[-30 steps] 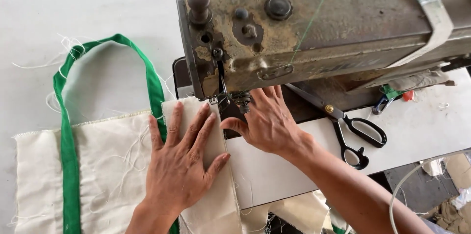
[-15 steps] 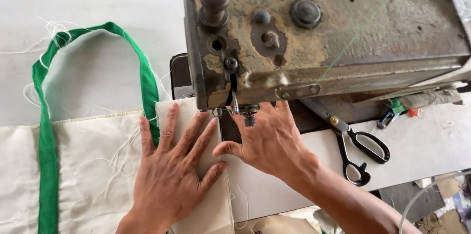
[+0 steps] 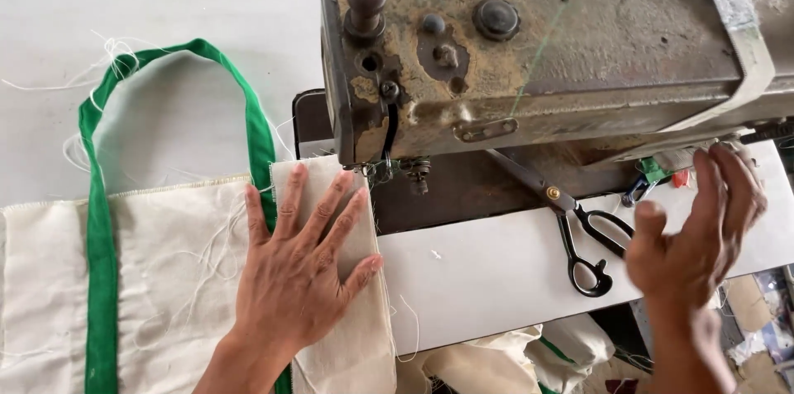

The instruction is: Sewing fabric pieces together to create a tote bag using an industrial sewing machine.

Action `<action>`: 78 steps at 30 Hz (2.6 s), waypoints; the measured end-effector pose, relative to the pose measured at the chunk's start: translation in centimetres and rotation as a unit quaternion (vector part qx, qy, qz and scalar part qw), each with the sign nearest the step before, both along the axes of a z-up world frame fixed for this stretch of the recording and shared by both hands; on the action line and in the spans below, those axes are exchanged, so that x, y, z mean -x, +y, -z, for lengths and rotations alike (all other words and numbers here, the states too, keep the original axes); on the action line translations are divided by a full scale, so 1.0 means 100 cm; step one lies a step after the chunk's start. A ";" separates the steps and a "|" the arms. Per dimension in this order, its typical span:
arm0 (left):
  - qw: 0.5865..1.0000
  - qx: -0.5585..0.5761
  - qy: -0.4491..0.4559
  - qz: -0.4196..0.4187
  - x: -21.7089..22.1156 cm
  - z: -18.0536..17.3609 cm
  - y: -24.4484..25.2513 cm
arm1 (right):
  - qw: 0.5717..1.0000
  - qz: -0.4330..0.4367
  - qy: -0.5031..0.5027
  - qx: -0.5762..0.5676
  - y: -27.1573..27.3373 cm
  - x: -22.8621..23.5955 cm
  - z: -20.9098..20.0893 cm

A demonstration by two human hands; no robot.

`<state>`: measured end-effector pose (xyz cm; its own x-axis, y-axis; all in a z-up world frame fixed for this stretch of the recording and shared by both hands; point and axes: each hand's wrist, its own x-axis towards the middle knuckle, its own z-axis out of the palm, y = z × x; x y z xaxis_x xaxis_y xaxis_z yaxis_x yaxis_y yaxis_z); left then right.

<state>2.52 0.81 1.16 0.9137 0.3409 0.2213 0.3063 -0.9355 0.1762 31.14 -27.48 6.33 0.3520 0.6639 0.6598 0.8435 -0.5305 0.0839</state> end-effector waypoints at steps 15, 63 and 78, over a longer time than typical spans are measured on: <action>1.000 0.006 -0.007 0.010 -0.003 -0.002 0.002 | 0.992 0.017 0.125 0.016 -0.027 -0.011 0.027; 0.999 -0.033 0.017 0.003 -0.007 0.009 0.011 | 0.995 0.042 0.093 -0.016 -0.026 -0.004 0.022; 0.987 -0.135 -0.089 -0.016 -0.006 0.024 0.007 | 0.935 -0.073 0.325 0.123 0.164 0.049 0.043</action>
